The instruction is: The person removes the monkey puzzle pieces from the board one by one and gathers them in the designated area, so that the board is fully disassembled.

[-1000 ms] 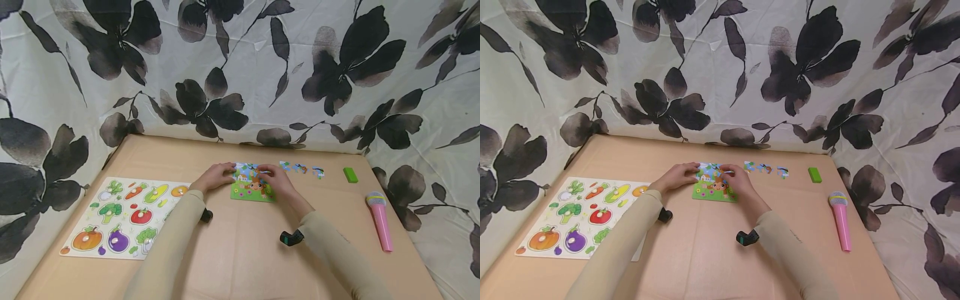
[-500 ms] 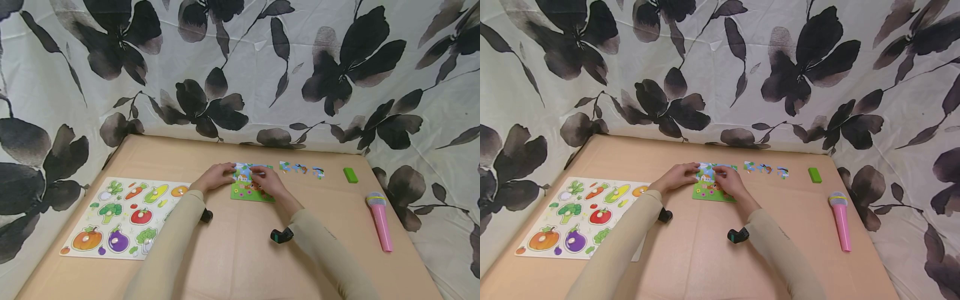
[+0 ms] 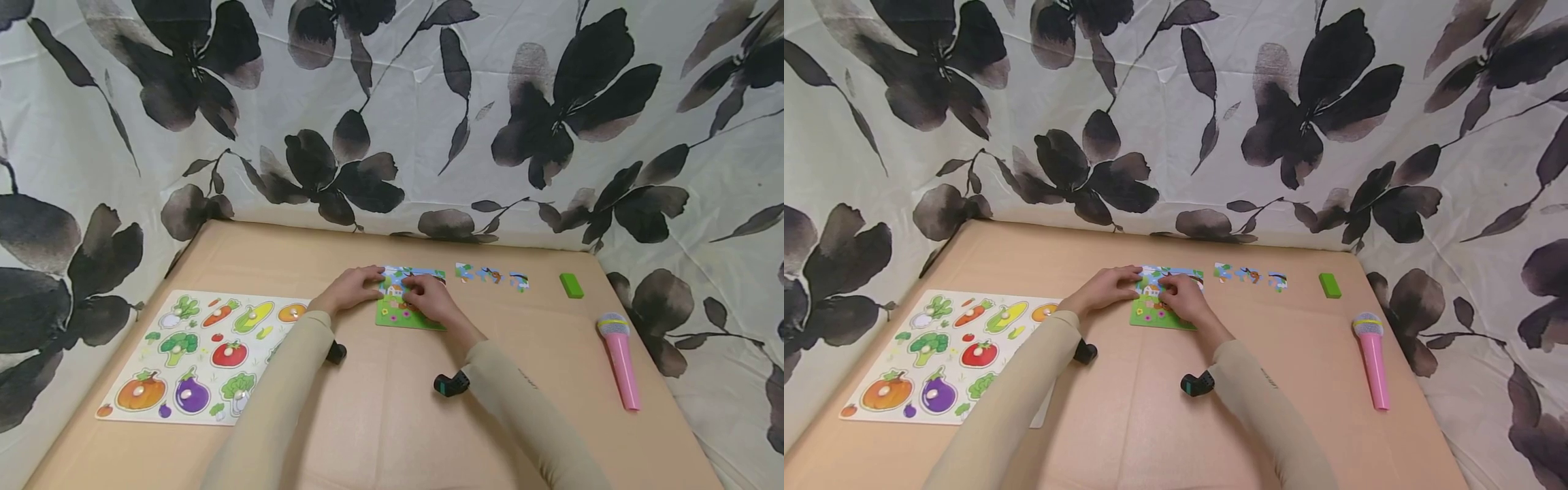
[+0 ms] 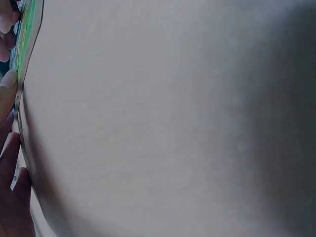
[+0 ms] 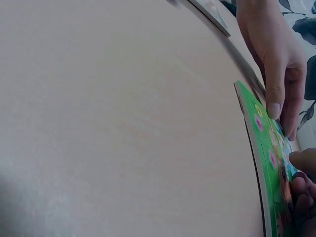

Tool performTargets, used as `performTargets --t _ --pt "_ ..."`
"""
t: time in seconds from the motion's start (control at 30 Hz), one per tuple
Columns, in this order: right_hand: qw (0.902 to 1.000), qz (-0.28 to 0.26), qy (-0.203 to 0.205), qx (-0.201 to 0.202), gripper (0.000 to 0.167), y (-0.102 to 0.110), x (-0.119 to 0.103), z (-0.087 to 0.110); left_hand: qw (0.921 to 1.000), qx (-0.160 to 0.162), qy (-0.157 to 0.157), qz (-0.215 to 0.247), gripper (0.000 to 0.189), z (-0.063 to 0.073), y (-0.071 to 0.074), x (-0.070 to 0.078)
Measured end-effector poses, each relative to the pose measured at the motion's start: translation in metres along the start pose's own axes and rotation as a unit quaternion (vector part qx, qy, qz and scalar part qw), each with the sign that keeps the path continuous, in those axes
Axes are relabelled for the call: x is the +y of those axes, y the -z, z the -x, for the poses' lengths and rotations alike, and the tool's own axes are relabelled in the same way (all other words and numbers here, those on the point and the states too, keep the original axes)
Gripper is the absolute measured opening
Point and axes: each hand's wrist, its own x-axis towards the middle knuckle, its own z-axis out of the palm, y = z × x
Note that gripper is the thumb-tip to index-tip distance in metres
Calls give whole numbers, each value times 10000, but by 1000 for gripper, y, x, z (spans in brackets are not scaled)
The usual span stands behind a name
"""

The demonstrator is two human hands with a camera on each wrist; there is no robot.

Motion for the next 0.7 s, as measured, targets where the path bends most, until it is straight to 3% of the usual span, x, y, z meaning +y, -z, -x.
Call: performTargets --t 0.23,0.7 --pt "9988 454 94 143 35 -5 -3 -3 10000 -51 46 -66 46 -2 0 -1" --pt "9977 660 101 149 33 -9 -8 -4 10000 -49 4 -77 45 -1 1 -1"
